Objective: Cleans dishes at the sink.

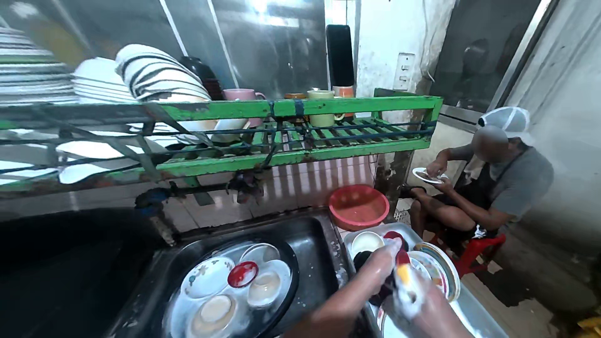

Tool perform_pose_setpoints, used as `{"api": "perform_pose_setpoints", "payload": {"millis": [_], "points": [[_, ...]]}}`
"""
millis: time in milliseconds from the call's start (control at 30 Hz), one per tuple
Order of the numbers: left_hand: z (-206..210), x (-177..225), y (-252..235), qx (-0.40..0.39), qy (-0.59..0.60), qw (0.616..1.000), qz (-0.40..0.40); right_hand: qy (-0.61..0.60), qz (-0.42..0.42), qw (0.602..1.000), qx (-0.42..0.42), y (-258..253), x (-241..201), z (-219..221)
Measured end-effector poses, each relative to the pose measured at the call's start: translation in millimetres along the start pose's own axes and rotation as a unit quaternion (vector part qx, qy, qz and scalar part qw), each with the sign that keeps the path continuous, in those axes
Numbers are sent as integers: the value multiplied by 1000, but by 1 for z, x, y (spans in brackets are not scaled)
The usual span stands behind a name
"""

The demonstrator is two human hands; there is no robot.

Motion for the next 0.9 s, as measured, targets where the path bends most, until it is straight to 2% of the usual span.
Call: {"api": "perform_pose_setpoints", "payload": {"millis": [33,67,100,133,167,233,267,300,333,400,433,467,500,533,600,633,667,700,767,800,833,867,900], "points": [[3,3,2,51,-16,995,89,-63,96,993,-4,-10,0,-5],[5,4,4,84,-25,986,145,-96,162,982,-6,-18,-2,-9],[5,5,6,92,-31,982,161,-93,167,982,0,-20,-6,-11],[3,7,7,73,-35,988,134,-64,112,991,18,-16,-11,-9],[0,7,6,32,-30,996,74,-16,19,999,36,-7,-12,-4],[-7,4,1,-81,-25,994,-62,62,-171,982,48,13,-9,8],[-11,3,0,-114,-33,988,-99,77,-222,971,52,18,-6,12],[-13,3,-1,-115,-33,987,-110,72,-226,970,54,18,-3,15],[-14,3,0,-87,-24,992,-87,49,-183,980,53,15,-3,16],[-10,5,1,37,-10,998,55,-50,5,998,48,-1,-2,11],[-6,7,3,81,-8,989,123,-103,95,989,55,-9,-3,7],[-3,9,6,102,-14,981,165,-120,125,982,69,-13,-6,3],[-3,13,7,96,-25,982,163,-100,87,988,85,-11,-10,2],[-4,16,8,67,-35,990,121,-54,9,995,88,-6,-11,4],[-10,13,4,-50,-38,998,-23,46,-165,984,50,11,-4,11],[-13,8,0,-96,-34,993,-64,69,-214,974,34,15,-1,14],[-14,3,-4,-110,-23,991,-78,63,-215,974,25,16,1,16],[-14,0,-5,-84,-9,994,-64,35,-174,984,26,13,1,16],[-10,1,-3,49,0,998,48,-58,-8,997,45,0,-1,14],[-7,2,0,92,-1,990,111,-99,70,991,57,-7,0,12],[-4,3,3,105,-15,983,151,-111,95,987,63,-9,-3,10],[-4,5,4,87,-40,983,157,-87,55,993,60,-7,-8,7],[-7,9,5,34,-76,988,129,-41,-26,997,52,-1,-11,6]]}}
Point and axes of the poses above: each hand's wrist, its own y-axis away from the middle knuckle, its own z-axis out of the palm, x = y × z, the point moved 3 cm from there along -y, towards the middle knuckle, and after that the axes turned 11 degrees about x, right-handed, at the moved point
